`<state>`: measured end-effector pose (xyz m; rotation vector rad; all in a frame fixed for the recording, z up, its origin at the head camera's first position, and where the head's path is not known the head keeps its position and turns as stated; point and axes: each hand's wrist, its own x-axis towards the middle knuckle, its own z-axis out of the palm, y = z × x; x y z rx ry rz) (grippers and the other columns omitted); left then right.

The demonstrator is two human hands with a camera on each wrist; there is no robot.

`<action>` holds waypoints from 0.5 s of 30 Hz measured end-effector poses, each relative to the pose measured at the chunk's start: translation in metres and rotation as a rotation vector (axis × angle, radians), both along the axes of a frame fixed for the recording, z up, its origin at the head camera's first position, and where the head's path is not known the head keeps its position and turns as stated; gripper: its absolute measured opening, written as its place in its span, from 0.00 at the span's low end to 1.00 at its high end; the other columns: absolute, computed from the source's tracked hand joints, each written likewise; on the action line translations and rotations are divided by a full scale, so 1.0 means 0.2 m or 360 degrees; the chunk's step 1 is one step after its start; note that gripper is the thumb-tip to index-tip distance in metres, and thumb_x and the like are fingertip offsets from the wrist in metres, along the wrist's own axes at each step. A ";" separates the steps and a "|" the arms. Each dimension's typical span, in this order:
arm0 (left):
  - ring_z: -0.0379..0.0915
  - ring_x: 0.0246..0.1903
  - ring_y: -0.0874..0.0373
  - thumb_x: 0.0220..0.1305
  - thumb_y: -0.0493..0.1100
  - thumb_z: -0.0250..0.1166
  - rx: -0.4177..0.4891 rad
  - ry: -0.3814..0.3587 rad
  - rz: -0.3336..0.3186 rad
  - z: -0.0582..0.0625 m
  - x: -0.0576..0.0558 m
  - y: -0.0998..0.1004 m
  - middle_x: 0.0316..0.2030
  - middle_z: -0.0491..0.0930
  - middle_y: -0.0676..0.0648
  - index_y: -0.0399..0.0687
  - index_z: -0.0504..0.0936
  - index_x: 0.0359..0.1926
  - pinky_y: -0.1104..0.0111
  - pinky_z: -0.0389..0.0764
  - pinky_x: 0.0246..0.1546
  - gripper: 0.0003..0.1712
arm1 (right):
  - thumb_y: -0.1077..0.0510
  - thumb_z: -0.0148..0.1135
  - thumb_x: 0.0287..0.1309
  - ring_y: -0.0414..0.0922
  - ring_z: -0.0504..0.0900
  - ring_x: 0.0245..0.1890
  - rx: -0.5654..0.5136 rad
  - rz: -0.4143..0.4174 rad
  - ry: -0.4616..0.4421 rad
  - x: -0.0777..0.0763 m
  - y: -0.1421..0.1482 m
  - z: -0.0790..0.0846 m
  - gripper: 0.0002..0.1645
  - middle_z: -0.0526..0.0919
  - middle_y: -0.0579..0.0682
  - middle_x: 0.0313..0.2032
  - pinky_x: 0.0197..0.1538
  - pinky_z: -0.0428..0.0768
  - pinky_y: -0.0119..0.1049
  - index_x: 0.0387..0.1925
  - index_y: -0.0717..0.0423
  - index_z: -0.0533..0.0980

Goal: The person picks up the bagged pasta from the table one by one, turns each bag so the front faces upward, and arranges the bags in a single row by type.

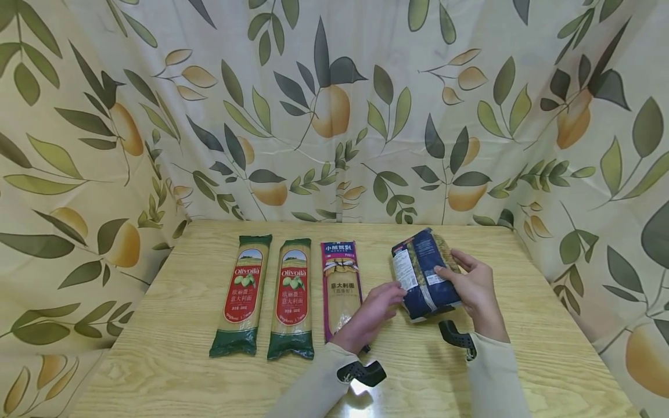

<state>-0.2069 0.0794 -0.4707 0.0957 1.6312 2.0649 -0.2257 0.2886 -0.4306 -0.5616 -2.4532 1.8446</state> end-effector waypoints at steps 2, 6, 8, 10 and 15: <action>0.64 0.70 0.38 0.70 0.46 0.58 0.0002 0.0000 -0.0004 0.00 0.00 0.01 0.70 0.70 0.36 0.35 0.65 0.74 0.42 0.63 0.74 0.36 | 0.58 0.67 0.67 0.60 0.74 0.67 0.0024 -0.0004 0.0022 0.00 -0.01 0.01 0.45 0.58 0.60 0.80 0.40 0.85 0.25 0.80 0.55 0.58; 0.64 0.71 0.37 0.71 0.48 0.58 0.0010 -0.0016 -0.0010 0.01 0.01 0.02 0.70 0.71 0.35 0.35 0.63 0.75 0.42 0.63 0.74 0.37 | 0.61 0.67 0.65 0.60 0.73 0.68 0.0072 -0.0020 0.0075 0.01 -0.03 0.03 0.44 0.62 0.60 0.78 0.38 0.80 0.19 0.78 0.56 0.60; 0.63 0.72 0.37 0.71 0.49 0.58 0.0016 -0.0032 -0.0011 0.01 0.01 0.02 0.70 0.70 0.35 0.36 0.62 0.76 0.42 0.63 0.74 0.38 | 0.62 0.67 0.65 0.60 0.73 0.68 0.0108 -0.0007 0.0096 0.01 -0.04 0.03 0.44 0.63 0.61 0.78 0.38 0.77 0.17 0.78 0.58 0.61; 0.64 0.72 0.37 0.72 0.49 0.58 0.0015 -0.0036 -0.0009 0.01 0.01 0.02 0.70 0.70 0.34 0.36 0.62 0.76 0.42 0.63 0.74 0.38 | 0.62 0.67 0.65 0.61 0.73 0.68 0.0153 0.0024 0.0109 0.02 -0.05 0.04 0.44 0.63 0.62 0.78 0.38 0.76 0.15 0.78 0.59 0.61; 0.65 0.71 0.38 0.71 0.49 0.57 0.0026 -0.0021 0.0003 0.00 0.00 0.02 0.69 0.71 0.35 0.35 0.62 0.75 0.42 0.63 0.74 0.38 | 0.60 0.68 0.65 0.58 0.76 0.63 0.0261 0.0102 0.0128 0.03 -0.08 0.05 0.43 0.63 0.63 0.77 0.39 0.76 0.17 0.77 0.62 0.61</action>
